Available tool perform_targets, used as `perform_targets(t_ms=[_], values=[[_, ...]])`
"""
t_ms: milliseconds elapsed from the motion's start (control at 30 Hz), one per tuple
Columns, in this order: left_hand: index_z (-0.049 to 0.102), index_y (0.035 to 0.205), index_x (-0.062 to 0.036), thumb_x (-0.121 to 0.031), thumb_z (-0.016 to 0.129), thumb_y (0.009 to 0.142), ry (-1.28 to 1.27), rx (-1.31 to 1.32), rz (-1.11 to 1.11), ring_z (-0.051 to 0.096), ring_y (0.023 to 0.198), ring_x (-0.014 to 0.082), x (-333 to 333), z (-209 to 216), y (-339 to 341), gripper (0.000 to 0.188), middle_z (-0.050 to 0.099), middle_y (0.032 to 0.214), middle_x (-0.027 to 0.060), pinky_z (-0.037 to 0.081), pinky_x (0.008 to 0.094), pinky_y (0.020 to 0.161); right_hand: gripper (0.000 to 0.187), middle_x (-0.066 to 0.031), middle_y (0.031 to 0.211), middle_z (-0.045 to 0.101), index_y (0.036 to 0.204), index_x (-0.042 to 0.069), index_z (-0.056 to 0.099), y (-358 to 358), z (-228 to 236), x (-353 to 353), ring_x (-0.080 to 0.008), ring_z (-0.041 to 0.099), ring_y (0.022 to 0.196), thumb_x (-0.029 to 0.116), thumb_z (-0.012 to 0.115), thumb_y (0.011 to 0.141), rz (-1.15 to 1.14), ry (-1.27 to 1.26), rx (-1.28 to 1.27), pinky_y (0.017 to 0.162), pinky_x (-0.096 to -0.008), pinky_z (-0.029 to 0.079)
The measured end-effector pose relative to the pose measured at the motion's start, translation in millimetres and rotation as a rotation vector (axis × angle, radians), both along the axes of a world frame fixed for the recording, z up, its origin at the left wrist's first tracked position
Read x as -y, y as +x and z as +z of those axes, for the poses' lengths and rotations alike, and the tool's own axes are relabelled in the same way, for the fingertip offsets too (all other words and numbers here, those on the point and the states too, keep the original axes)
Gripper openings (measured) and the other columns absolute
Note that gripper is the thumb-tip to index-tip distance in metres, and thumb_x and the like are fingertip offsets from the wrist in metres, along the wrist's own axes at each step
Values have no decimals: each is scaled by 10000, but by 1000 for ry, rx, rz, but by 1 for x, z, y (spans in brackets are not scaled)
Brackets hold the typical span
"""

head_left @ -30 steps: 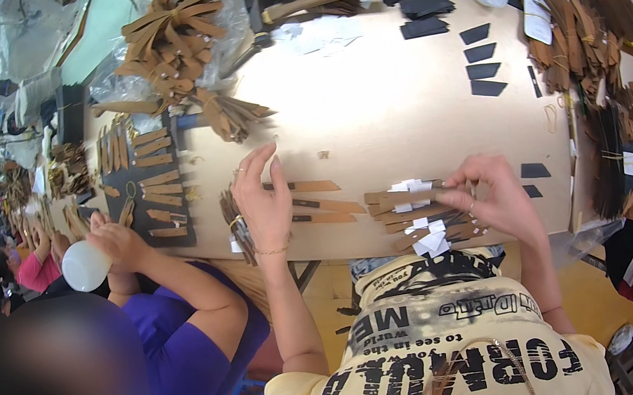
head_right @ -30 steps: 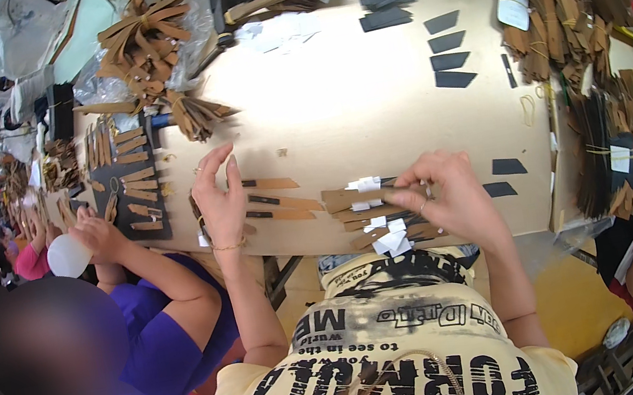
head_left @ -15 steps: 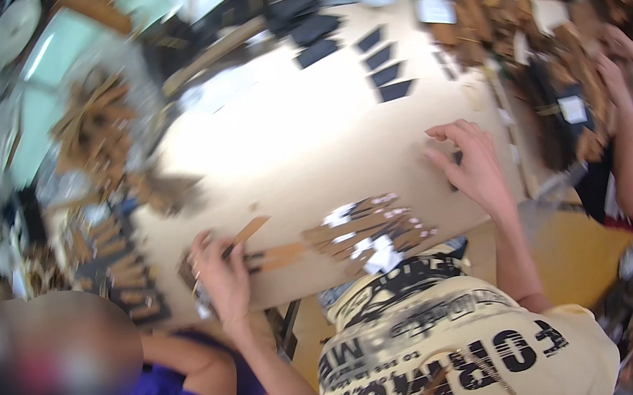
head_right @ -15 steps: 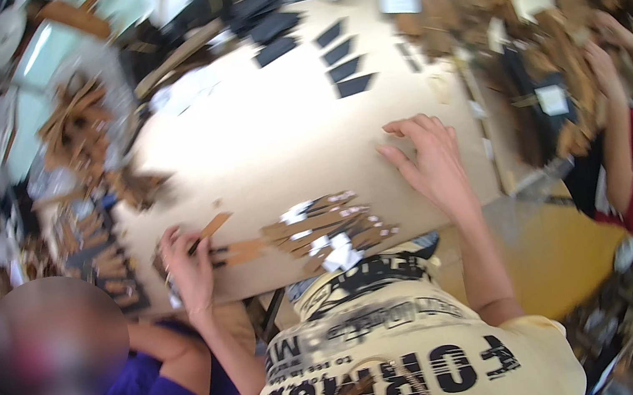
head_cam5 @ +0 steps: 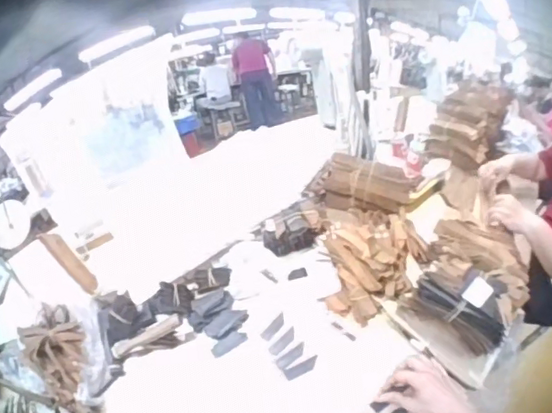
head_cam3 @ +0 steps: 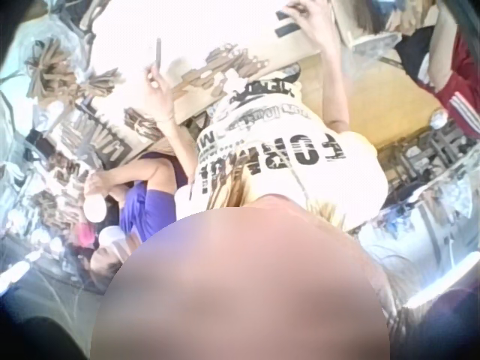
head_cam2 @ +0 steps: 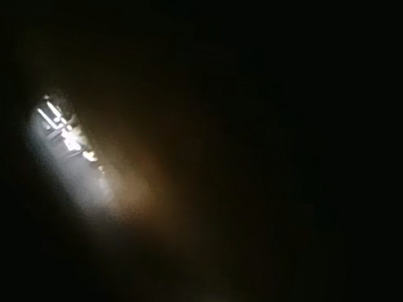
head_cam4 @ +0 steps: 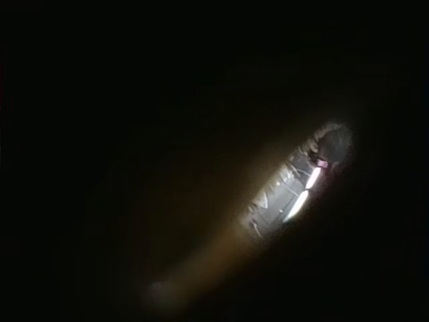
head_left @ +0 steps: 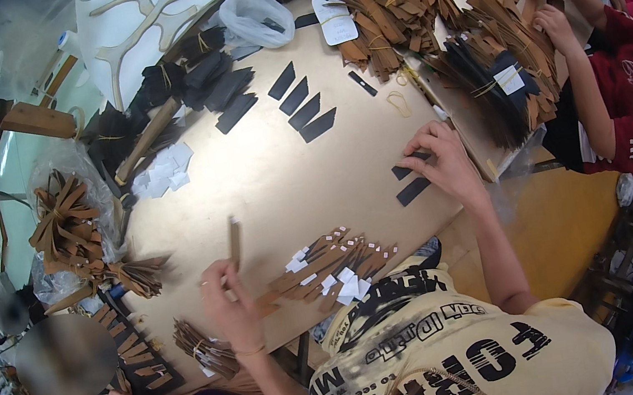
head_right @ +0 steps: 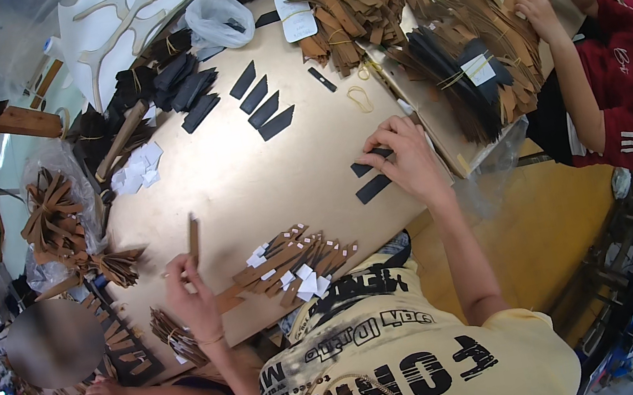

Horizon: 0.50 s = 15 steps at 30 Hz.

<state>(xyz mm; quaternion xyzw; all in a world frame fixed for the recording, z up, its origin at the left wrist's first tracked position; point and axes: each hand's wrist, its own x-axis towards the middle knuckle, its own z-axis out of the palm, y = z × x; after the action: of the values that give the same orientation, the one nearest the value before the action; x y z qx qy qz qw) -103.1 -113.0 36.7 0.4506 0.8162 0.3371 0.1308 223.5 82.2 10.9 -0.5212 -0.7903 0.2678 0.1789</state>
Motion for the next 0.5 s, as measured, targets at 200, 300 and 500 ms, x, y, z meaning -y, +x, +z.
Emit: perform_targets(t_ms=[200, 300, 500], values=[[620, 977, 10, -19, 580, 957, 134, 65, -277, 635, 755, 196, -34, 6, 48, 53, 644, 851, 112, 495, 306, 687, 280, -61, 909, 613, 975, 67, 686, -11, 2, 10, -236, 583, 858, 173, 817, 751, -91, 104, 41, 816, -345, 422], [618, 984, 20, -59, 573, 983, 43, 451, -245, 615, 733, 137, -33, 9, 64, 91, 640, 828, 79, 486, 272, 675, 270, -48, 808, 618, 946, 53, 693, -16, 3, 12, -213, 596, 773, 179, 823, 747, -144, 13, 29, 781, -344, 424], [624, 1032, 38, -159, 553, 1027, 19, 802, -229, 561, 713, 82, -46, 9, 67, 209, 628, 824, 32, 468, 230, 673, 209, -58, 706, 653, 802, 17, 700, -52, -2, 2, -195, 596, 596, 173, 831, 756, -33, -257, -372, 616, -311, 459]])
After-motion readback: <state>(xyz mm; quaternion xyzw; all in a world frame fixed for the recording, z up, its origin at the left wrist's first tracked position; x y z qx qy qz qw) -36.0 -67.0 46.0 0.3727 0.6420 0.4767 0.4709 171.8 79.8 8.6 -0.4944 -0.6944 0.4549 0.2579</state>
